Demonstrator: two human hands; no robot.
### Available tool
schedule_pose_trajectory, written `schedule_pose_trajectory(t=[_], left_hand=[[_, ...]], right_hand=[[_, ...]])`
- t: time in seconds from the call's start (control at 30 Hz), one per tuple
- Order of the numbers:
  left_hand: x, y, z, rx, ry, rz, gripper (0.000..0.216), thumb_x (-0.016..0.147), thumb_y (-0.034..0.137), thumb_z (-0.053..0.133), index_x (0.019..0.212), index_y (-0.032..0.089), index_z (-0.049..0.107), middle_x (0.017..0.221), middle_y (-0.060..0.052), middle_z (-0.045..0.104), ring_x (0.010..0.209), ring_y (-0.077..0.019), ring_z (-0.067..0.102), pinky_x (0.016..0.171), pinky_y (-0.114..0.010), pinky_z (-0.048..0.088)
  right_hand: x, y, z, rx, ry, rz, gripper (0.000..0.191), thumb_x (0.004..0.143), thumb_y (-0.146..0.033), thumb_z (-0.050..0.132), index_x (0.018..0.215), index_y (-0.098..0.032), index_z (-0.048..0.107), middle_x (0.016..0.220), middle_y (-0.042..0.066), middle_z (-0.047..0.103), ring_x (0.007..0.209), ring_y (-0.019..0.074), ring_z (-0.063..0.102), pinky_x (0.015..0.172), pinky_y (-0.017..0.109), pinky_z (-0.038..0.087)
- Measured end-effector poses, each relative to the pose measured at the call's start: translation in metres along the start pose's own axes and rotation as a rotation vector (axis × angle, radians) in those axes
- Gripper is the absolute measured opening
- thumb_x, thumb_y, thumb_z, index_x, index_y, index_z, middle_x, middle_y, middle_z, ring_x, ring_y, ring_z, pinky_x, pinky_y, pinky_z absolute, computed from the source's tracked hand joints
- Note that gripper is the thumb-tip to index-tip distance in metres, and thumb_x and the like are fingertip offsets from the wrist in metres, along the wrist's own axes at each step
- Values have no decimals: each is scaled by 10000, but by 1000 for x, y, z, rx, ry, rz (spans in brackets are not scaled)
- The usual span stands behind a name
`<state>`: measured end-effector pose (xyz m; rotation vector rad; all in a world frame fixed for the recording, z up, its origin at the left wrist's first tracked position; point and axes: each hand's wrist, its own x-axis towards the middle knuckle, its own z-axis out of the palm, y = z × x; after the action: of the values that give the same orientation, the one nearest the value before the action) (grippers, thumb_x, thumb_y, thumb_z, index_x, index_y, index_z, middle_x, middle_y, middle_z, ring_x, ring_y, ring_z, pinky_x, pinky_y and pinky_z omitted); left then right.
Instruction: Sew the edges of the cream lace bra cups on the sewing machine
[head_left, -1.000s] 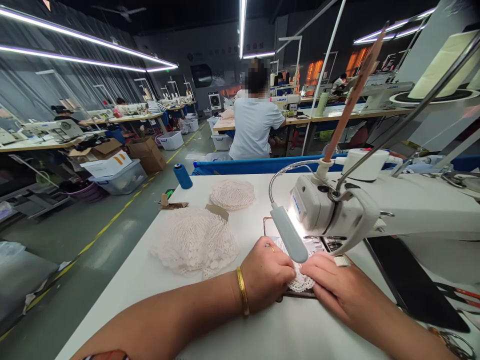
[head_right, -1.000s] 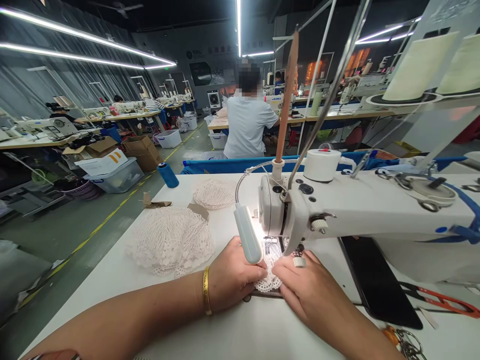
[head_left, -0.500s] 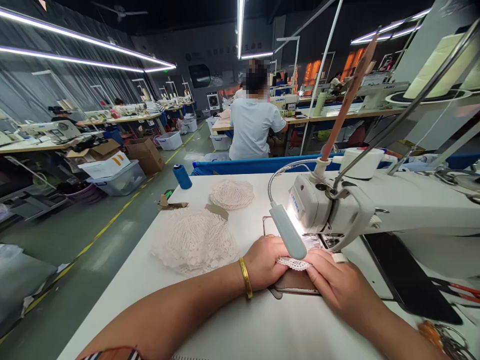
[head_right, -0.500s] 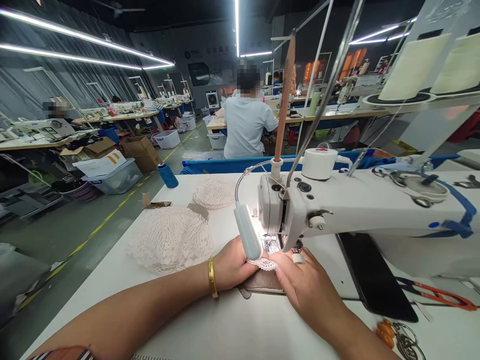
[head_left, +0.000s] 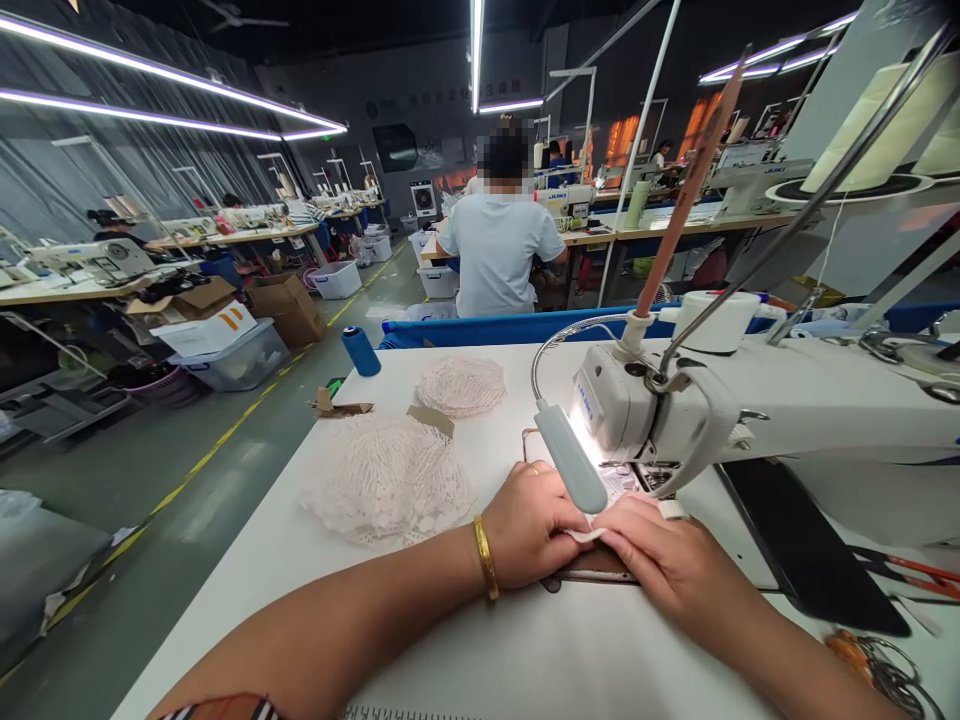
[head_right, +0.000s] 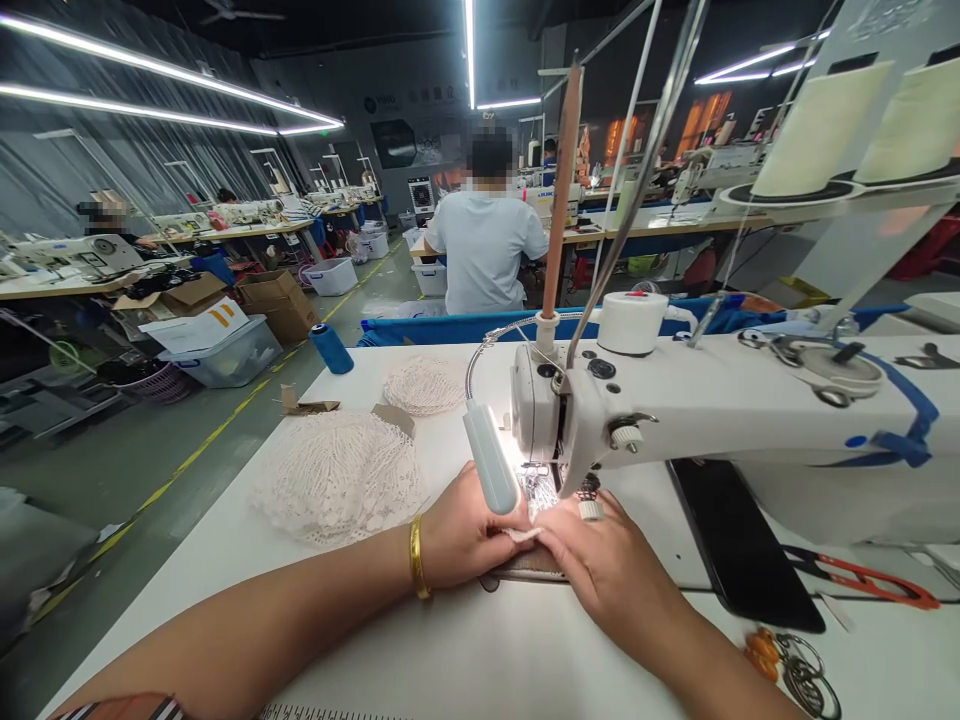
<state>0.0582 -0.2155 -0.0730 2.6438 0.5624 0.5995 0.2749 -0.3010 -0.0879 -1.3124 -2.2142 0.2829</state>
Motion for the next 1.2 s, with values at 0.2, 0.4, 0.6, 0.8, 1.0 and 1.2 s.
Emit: schedule_pose_trajectory(t=[0.2,0.4,0.6,0.8,1.0,1.2], left_hand=[[-23,9,-6,123,-58,127,174,1011,215,619,900,225,752,952,5,777,845,-147,642,937,-406,316],[-21,8,-6,172,-33,153,111,935,146,658,888,217,729,925,27,761,801,-140,610,942,-411,279],[-16,-3,-2,234,-4,137,161,953,150,638,838,214,731,867,23,738,785,-141,600,958,-417,278],[-12,-12,-3,300,31,165,173,1002,219,604,880,208,726,873,1,732,846,-178,620,984,-438,278],[-15,-9,1,296,46,241,149,932,103,581,944,180,709,886,-4,744,807,-166,603,1016,-435,306],[-15,-10,1,288,72,252,152,933,101,571,939,179,702,865,1,745,781,-162,590,1009,-431,308]], right_hand=[[-9,-8,-16,-67,-172,-63,167,1080,-270,518,1101,-317,677,1045,15,734,879,185,692,863,364,533],[-7,-5,-13,-93,-184,-75,202,1096,-257,470,1157,-298,658,1114,31,726,942,206,691,921,425,530],[-5,2,-6,-134,-105,-82,223,1081,-225,468,1224,-279,631,1099,43,713,905,210,686,872,412,532],[-4,8,0,-194,-53,-71,243,1080,-234,422,1164,-243,650,1081,84,716,853,221,654,699,345,522],[-3,7,-3,-162,-37,-104,222,1069,-209,431,1072,-243,650,1062,71,721,907,230,655,794,369,525],[-2,4,-4,-189,-25,-130,197,1062,-169,423,1010,-236,601,1031,64,712,888,229,648,760,357,514]])
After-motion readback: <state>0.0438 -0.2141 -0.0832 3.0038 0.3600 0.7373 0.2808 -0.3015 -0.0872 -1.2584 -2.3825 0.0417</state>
